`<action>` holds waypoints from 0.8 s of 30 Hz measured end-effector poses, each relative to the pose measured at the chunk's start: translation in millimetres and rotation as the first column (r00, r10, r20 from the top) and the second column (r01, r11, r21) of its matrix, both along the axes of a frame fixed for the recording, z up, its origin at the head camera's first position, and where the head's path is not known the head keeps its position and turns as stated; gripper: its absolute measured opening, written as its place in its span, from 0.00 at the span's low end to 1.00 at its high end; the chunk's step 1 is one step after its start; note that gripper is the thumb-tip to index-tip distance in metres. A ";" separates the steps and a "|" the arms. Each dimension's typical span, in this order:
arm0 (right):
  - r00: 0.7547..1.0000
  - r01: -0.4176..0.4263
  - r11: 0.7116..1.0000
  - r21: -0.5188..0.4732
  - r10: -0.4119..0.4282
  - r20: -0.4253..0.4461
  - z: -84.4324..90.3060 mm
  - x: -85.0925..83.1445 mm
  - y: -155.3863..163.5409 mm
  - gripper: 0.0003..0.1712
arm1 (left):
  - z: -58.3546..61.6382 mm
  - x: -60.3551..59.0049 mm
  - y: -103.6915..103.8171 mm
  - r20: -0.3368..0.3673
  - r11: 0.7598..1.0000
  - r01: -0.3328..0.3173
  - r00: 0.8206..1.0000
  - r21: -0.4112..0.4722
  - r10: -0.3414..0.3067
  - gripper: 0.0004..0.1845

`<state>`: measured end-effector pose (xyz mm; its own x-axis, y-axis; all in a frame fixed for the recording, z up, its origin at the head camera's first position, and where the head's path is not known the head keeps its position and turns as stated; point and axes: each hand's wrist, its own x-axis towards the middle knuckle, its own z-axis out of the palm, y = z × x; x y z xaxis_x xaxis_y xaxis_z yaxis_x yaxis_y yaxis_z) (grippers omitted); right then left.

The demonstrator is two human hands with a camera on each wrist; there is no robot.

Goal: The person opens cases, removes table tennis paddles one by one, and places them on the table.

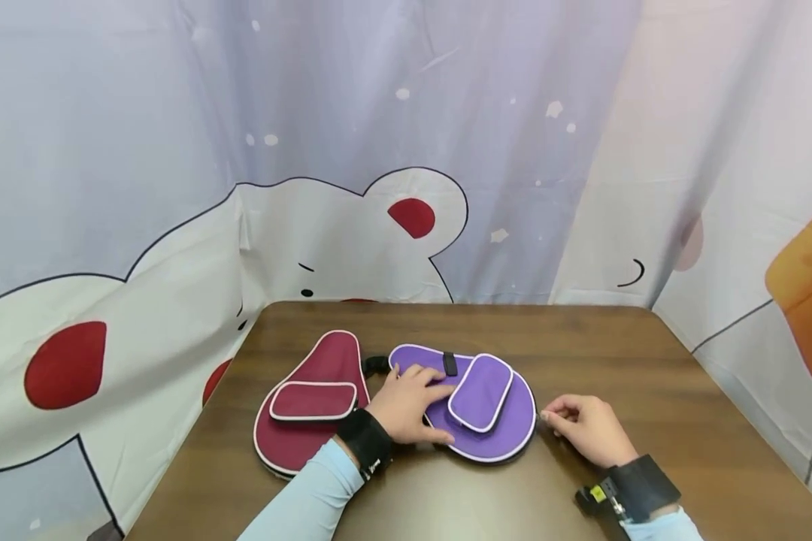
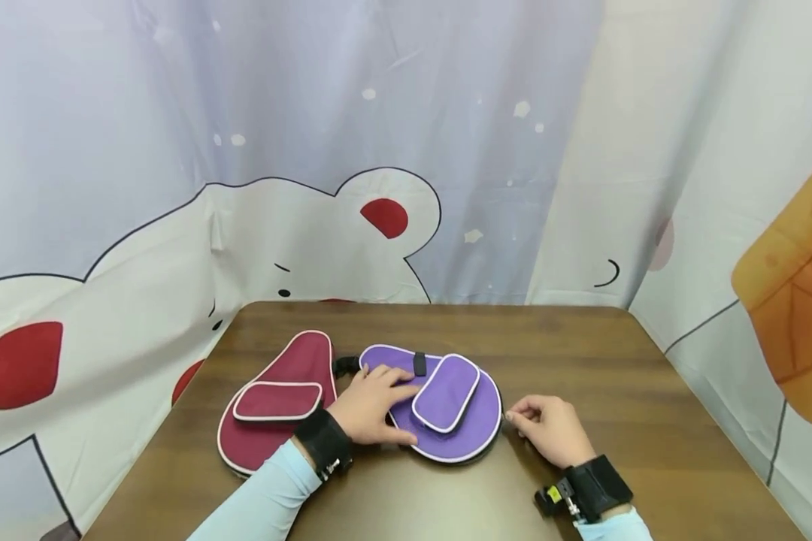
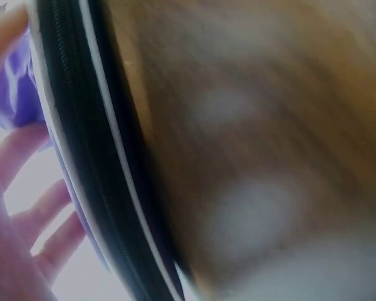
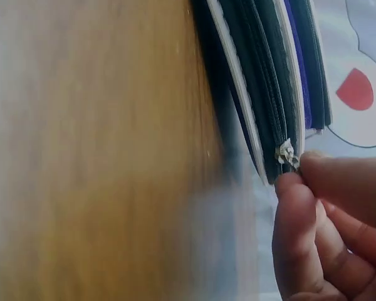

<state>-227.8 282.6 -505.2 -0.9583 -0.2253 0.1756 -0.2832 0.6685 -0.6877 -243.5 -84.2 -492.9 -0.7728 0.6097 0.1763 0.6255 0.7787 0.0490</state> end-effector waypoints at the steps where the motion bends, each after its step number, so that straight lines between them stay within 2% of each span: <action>1: 1.000 -0.011 1.000 -0.017 0.011 0.005 -3.5 3.1 3.1 0.04 | -2.6 3.8 0.2 0.009 1.000 0.008 1.000 -0.006 -0.008 0.51; 3: 0.999 -0.052 0.998 -0.045 0.052 -0.005 -10.6 11.6 11.9 0.05 | -7.5 14.2 3.5 0.027 1.000 0.020 0.999 -0.009 -0.020 0.52; 6: 0.983 -0.181 0.979 -0.088 0.178 -0.047 -24.5 28.1 31.0 0.07 | -15.8 35.2 13.4 0.030 0.999 0.036 0.999 0.007 -0.036 0.52; 10: 0.944 -0.328 0.929 -0.171 0.326 -0.039 -42.8 47.7 59.5 0.11 | -26.6 62.3 29.0 0.007 0.998 0.051 0.999 0.033 -0.051 0.49; 14: 0.913 -0.403 0.884 -0.237 0.407 -0.031 -56.3 54.7 79.3 0.14 | -31.9 79.9 40.0 -0.018 0.997 0.063 0.998 0.051 -0.062 0.48; 17: 0.889 -0.446 0.848 -0.287 0.456 -0.036 -62.4 53.5 86.0 0.16 | -32.9 84.7 44.2 -0.030 0.995 0.068 0.997 0.075 -0.065 0.47; 19: 0.882 -0.459 0.831 -0.314 0.470 -0.046 -65.1 50.2 87.1 0.17 | -33.2 83.0 45.1 -0.036 0.994 0.068 0.997 0.090 -0.065 0.47; 24: 0.896 -0.443 0.847 -0.295 0.429 -0.114 -71.0 37.1 77.6 0.18 | -36.6 68.0 40.1 -0.040 0.992 0.048 0.998 0.117 -0.044 0.47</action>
